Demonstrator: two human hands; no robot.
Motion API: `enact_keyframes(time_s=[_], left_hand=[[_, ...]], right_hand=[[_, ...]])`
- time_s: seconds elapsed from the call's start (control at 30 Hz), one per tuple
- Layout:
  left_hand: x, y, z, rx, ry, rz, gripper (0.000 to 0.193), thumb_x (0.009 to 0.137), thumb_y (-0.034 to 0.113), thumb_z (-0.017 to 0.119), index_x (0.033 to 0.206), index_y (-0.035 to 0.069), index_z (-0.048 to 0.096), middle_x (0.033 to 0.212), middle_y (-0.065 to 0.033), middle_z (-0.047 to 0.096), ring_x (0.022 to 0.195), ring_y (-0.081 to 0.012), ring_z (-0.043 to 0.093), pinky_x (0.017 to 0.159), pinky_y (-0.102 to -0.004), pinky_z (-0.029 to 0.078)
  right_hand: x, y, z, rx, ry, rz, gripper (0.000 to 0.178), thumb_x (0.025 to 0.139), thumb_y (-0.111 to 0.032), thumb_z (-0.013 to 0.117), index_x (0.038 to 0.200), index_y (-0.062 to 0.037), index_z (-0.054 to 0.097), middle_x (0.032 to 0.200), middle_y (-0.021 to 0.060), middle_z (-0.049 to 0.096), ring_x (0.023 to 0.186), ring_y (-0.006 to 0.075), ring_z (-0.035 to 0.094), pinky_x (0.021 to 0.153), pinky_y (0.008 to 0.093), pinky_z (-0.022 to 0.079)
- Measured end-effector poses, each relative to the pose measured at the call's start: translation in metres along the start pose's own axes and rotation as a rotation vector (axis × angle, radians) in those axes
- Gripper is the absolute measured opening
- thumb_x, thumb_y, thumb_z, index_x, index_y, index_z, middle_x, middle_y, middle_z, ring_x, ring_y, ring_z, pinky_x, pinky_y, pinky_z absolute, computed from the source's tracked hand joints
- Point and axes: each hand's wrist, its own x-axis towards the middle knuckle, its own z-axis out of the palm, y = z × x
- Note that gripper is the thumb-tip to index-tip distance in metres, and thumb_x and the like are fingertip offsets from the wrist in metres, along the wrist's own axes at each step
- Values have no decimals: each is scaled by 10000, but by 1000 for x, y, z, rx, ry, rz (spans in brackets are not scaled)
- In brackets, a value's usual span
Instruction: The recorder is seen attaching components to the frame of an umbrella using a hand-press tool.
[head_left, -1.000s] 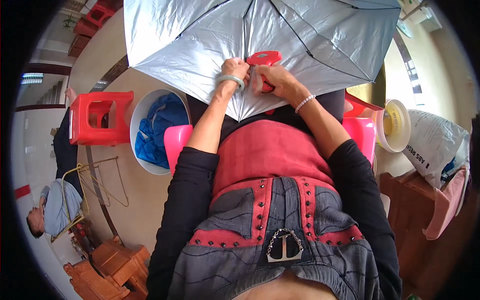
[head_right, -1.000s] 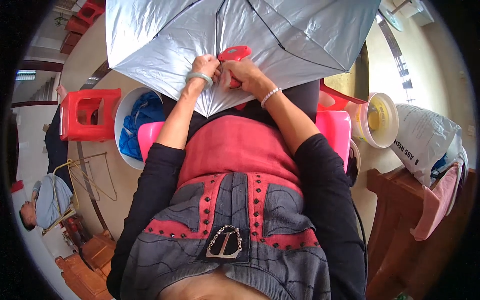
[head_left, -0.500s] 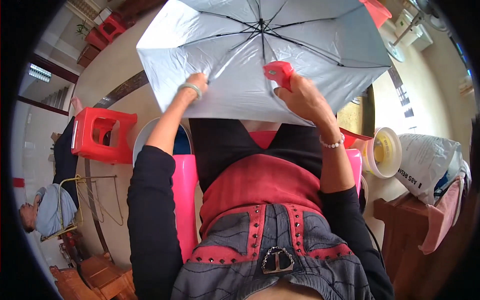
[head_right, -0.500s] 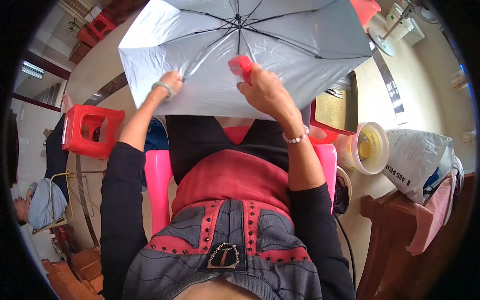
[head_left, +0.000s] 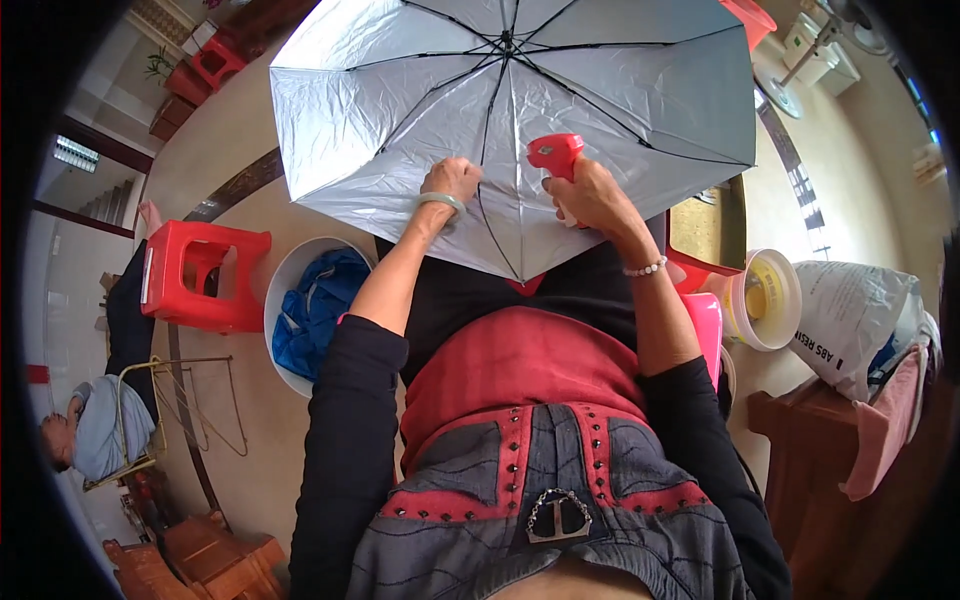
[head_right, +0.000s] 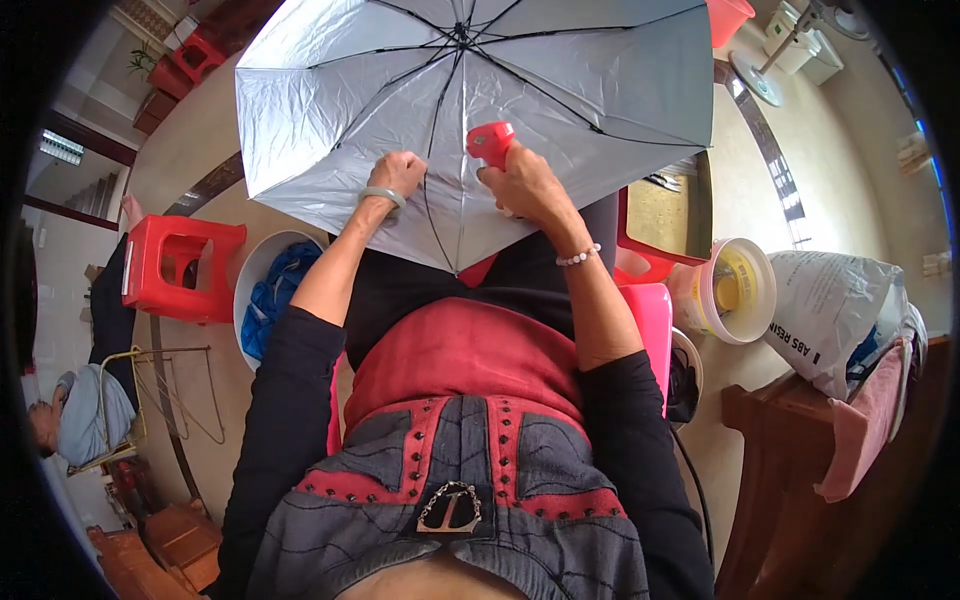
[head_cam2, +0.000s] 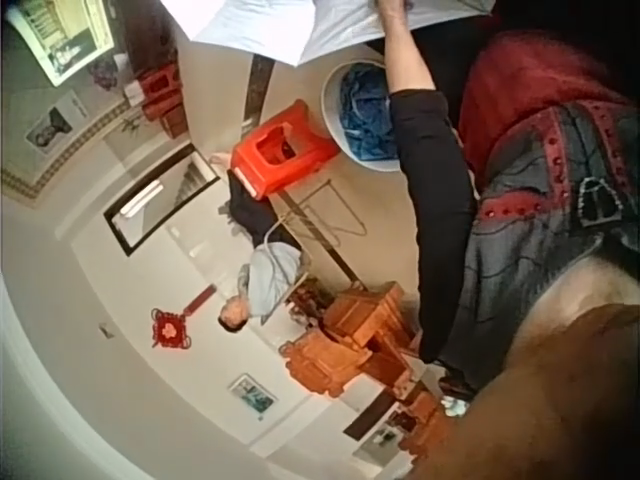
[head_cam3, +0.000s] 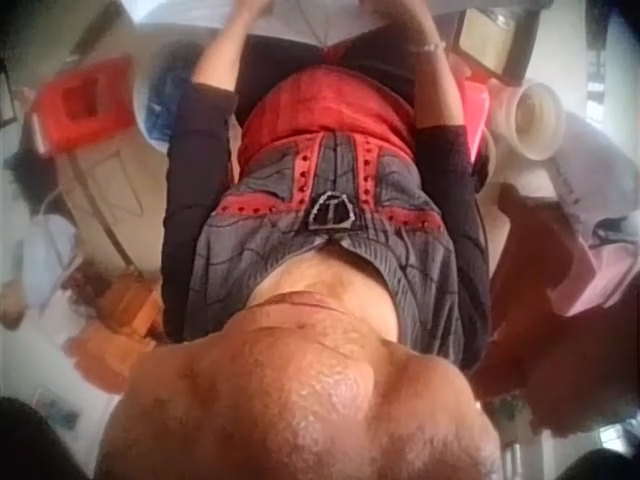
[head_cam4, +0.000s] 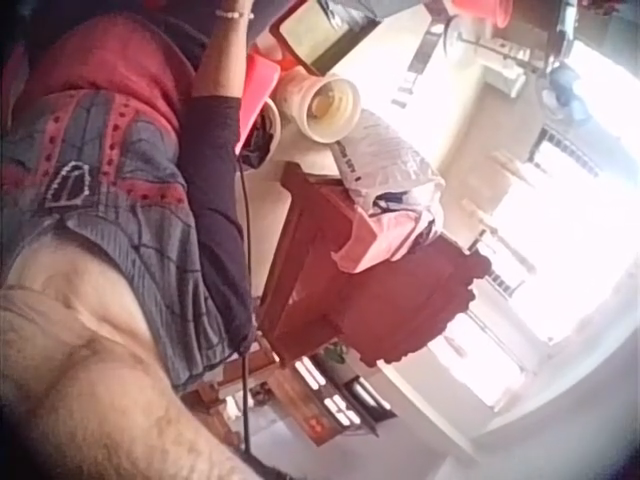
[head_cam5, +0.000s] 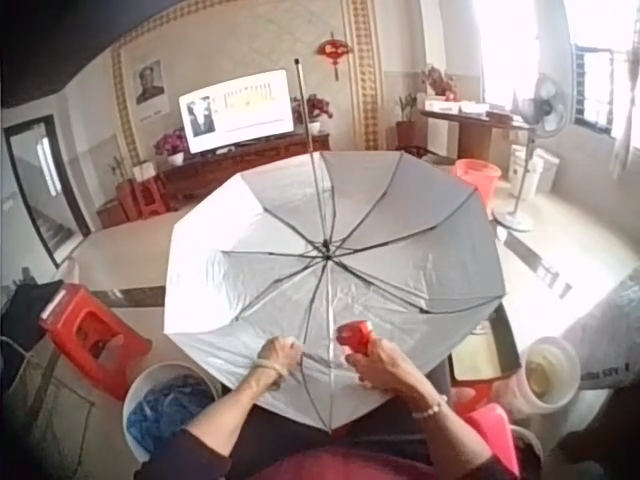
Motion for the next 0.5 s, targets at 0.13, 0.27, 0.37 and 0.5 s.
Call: enact_keyframes(time_s=[0.13, 0.27, 0.37, 0.5], left_hand=[[-15, 15, -6, 65, -35, -28, 263, 735, 233, 519, 805, 10, 639, 830, -241, 607, 831, -385, 593, 741, -440, 478], [-13, 1, -1, 198, 3, -25, 216, 725, 184, 532, 796, 13, 642, 818, -230, 614, 814, -381, 600, 716, -439, 488], [-13, -16, -2, 247, 67, 8, 201, 717, 174, 537, 763, 7, 639, 789, -223, 617, 777, -378, 607, 688, -431, 497], [-16, -13, 7, 115, 167, -105, 197, 711, 159, 525, 709, -11, 624, 766, -235, 610, 762, -386, 603, 688, -436, 492]], right_hand=[[3, 7, 6, 62, -8, 21, 270, 744, -215, 559, 732, 54, 558, 561, 103, 574, 508, 182, 577, 479, 315, 440], [11, 22, 7, -115, 67, -100, 258, 751, -213, 561, 706, 41, 559, 546, 89, 565, 491, 177, 566, 466, 306, 438], [13, 34, -10, -130, 167, -127, 255, 751, -219, 566, 727, 35, 564, 585, 90, 582, 503, 169, 566, 472, 296, 442], [4, 32, -13, 175, 125, 111, 259, 763, -220, 566, 785, 38, 562, 639, 91, 598, 551, 161, 576, 498, 284, 448]])
